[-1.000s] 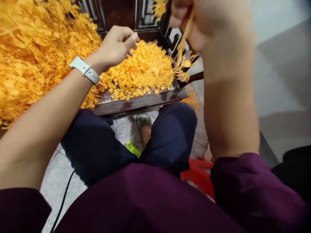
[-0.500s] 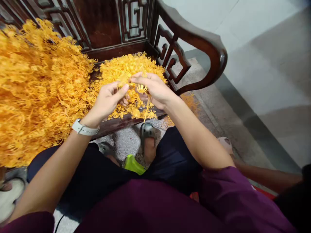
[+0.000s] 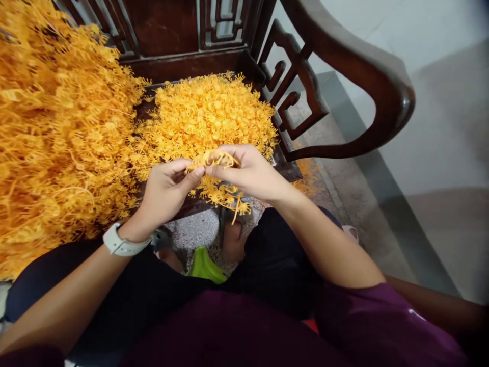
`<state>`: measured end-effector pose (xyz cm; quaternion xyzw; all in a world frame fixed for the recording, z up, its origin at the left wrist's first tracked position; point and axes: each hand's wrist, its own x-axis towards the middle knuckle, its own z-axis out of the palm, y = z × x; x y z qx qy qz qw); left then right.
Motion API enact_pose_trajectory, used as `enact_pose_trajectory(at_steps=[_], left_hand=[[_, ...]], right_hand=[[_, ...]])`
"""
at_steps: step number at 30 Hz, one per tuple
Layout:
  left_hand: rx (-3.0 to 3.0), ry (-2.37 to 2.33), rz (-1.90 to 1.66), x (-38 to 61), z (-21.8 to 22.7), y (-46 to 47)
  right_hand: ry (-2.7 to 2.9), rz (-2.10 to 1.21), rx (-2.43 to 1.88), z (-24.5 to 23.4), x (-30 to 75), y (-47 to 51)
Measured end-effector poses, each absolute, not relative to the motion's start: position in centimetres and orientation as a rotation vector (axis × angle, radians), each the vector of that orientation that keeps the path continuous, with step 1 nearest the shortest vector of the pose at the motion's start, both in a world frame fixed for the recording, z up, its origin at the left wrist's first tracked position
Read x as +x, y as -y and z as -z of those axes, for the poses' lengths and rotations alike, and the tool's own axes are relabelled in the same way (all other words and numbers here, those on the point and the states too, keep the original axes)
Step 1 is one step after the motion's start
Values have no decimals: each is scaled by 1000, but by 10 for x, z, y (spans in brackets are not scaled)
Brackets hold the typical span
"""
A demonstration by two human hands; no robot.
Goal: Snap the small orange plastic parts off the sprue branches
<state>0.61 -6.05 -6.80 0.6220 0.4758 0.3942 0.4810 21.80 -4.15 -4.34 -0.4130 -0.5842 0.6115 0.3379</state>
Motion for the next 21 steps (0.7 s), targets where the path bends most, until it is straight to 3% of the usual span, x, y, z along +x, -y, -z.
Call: enact_pose_trajectory(at_steps=[15,21], left_hand=[[1433,-1143,-1012,5,60,78],[947,-945,-979,17,50,82]], right_hand=[[1570,-1689,-1017,37,227,52],[1613,-1637,-952,33,225,58]])
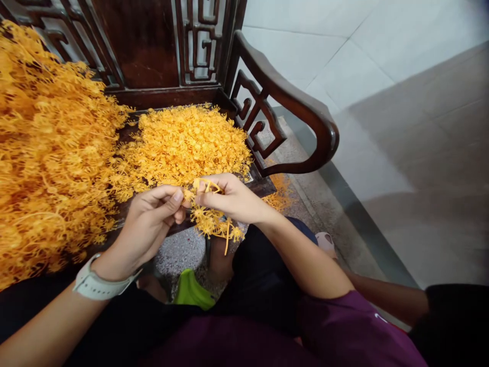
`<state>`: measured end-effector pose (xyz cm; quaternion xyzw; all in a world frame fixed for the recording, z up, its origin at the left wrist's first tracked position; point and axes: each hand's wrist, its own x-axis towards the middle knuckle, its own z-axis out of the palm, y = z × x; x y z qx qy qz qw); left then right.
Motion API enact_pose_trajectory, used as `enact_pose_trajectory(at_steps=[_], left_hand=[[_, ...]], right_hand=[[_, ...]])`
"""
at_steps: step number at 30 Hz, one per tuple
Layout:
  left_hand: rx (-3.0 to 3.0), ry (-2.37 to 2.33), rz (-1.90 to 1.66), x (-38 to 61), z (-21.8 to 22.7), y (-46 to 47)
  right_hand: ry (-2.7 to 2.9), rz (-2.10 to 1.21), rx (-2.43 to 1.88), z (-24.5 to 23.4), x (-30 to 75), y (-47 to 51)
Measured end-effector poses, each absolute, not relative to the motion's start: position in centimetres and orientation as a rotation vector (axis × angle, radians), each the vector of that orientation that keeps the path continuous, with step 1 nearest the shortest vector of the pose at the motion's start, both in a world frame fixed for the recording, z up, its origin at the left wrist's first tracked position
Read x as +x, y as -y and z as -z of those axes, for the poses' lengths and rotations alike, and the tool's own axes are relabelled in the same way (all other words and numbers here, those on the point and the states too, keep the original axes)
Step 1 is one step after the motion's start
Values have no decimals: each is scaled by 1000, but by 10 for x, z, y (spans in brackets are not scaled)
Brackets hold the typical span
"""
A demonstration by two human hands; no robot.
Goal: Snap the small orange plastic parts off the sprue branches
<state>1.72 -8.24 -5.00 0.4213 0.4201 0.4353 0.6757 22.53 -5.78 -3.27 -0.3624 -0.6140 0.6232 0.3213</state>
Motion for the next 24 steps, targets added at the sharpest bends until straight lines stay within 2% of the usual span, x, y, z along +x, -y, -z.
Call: enact_pose_trajectory(at_steps=[10,17,24], left_hand=[[728,-797,-1019,22,43,93],[723,-883,-1034,8,38,92],[625,-818,-1071,-20,40,87]], right_hand=[[1424,-1671,-821,42,205,71],[683,-1822,-904,52,146,99],[415,-2053,-954,53,129,108]])
